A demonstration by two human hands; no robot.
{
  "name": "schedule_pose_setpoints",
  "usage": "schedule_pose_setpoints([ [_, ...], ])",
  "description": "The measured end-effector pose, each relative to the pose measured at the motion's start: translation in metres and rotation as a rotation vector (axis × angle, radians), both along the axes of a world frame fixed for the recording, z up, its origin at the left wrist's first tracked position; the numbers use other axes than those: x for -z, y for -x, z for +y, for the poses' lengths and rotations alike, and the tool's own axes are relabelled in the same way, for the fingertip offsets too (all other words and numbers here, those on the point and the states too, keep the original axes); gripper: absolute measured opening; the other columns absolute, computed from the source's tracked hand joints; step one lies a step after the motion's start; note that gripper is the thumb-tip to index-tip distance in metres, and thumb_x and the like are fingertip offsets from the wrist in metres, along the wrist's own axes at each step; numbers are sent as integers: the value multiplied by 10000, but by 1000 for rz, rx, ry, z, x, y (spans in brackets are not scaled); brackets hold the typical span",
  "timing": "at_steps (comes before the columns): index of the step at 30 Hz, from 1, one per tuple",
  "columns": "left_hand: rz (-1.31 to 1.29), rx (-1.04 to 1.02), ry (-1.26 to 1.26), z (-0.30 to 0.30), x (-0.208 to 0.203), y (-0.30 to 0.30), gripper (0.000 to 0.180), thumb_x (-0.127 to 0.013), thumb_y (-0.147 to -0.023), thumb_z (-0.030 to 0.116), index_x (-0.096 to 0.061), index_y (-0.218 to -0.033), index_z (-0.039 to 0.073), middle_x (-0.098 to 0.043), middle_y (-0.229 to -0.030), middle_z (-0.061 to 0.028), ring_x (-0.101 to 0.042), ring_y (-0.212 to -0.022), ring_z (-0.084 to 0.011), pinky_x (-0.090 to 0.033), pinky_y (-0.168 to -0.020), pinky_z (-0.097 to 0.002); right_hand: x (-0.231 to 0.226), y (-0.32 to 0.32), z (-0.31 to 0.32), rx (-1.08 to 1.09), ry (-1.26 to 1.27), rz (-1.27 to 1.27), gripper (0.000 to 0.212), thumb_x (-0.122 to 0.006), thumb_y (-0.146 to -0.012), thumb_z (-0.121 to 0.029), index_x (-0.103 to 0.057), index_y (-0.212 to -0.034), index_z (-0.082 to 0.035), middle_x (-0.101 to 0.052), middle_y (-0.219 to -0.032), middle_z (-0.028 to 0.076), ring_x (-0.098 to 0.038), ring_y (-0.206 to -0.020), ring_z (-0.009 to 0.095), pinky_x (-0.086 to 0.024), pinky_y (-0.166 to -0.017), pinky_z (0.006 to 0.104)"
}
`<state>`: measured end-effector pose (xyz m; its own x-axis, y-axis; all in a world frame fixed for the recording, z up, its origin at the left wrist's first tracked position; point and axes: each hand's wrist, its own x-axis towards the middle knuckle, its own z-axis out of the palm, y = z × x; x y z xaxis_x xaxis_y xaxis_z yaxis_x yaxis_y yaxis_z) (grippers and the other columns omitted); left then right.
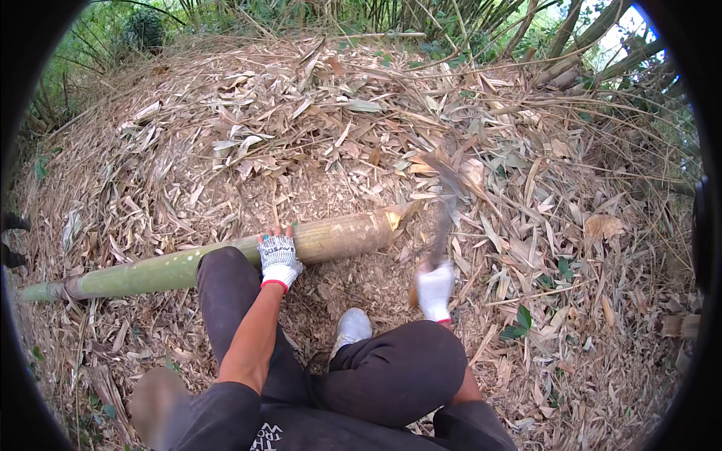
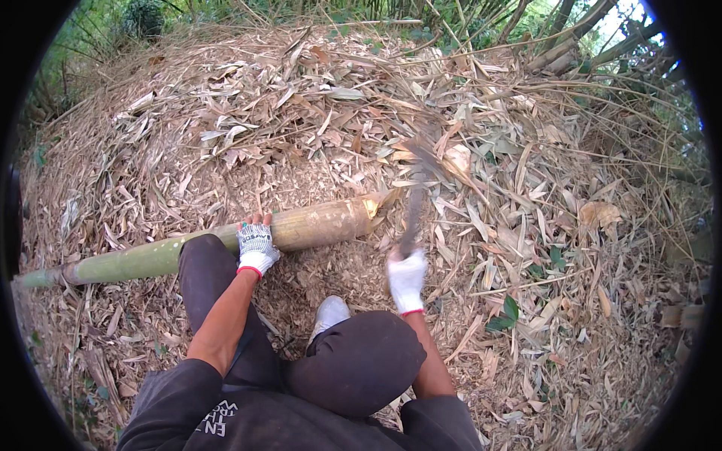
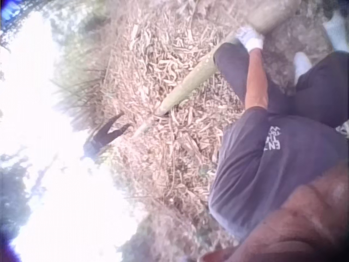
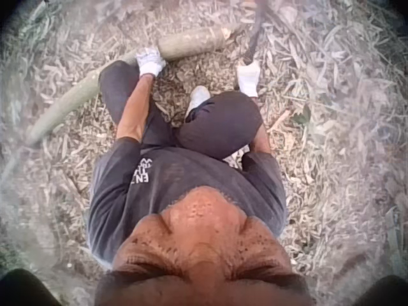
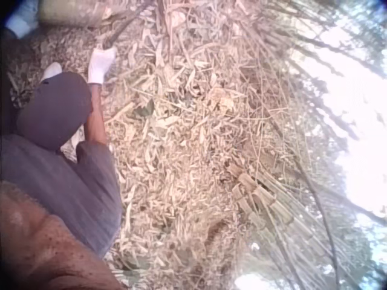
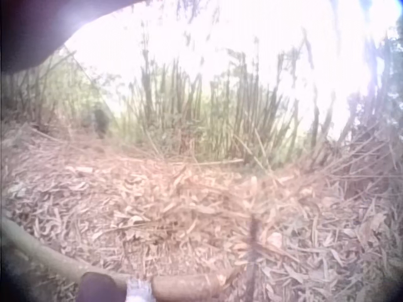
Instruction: The person sits on the ground in a bamboo grove and uses a machete to chop a section off a bamboo stalk. They then use a thin stick to split the bamboo stalk lengthwise.
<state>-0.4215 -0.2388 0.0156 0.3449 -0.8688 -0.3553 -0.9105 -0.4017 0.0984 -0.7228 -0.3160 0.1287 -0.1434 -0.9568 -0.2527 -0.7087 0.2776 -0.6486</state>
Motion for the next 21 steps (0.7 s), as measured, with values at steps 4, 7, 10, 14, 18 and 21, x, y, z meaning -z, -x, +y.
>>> schedule_pose_setpoints([
  [4, -48, -29, 46, 6, 1, 9, 824, -812, -585, 265, -457, -1321, 153, -466, -1319, -123, -399, -1270, -324, -251, -1077, -535, 124, 48, 45, -131, -405, -186, 153, -588, -834, -143, -571, -882, 2, -596, -633, 133, -624, -514, 234, -499, -456, 378],
  [7, -64, -32, 95, 10, 5, 12, 765, -780, -624, 230, -464, -1317, 155, -469, -1316, -119, -407, -1264, -326, -247, -1077, -528, 124, 67, 35, -45, -490, -344, 136, -612, -837, -144, -562, -840, -18, -567, -622, 89, -575, -477, 206, -476, -441, 340],
  [10, -66, -46, 116, 9, 10, 12, 746, -780, -619, 229, -475, -1294, 150, -473, -1299, -113, -408, -1256, -322, -249, -1072, -525, 27, 34, 6, -288, 126, -111, 223, -686, -812, -193, -556, -812, -12, -567, -622, 79, -590, -552, 172, -478, -508, 308],
  [14, -90, -40, 123, 8, 14, 12, 759, -794, -584, 222, -484, -1274, 154, -482, -1242, -103, -427, -1216, -314, -280, -1048, -520, -153, -27, -47, -246, 741, -882, 536, -783, -709, -125, -478, -1138, -23, -615, -918, 104, -637, -777, 215, -543, -736, 366],
  [18, -118, -32, 87, 8, 20, 11, 917, -887, -482, 352, -467, -1272, 152, -488, -1245, -99, -433, -1207, -294, -294, -1039, -503, -185, -18, -86, -809, 961, -1214, 307, -571, -872, -311, -476, -1108, -140, -573, -916, 67, -591, -888, 232, -439, -908, 486],
  [21, -134, -27, 133, 8, 25, 8, 908, -886, -480, 345, -472, -1264, 146, -498, -1225, -100, -443, -1190, -297, -304, -1026, -500, -84, -19, -19, -221, 678, -634, 188, -577, -860, -253, -541, -962, -99, -574, -828, 86, -608, -779, 261, -496, -799, 438],
])
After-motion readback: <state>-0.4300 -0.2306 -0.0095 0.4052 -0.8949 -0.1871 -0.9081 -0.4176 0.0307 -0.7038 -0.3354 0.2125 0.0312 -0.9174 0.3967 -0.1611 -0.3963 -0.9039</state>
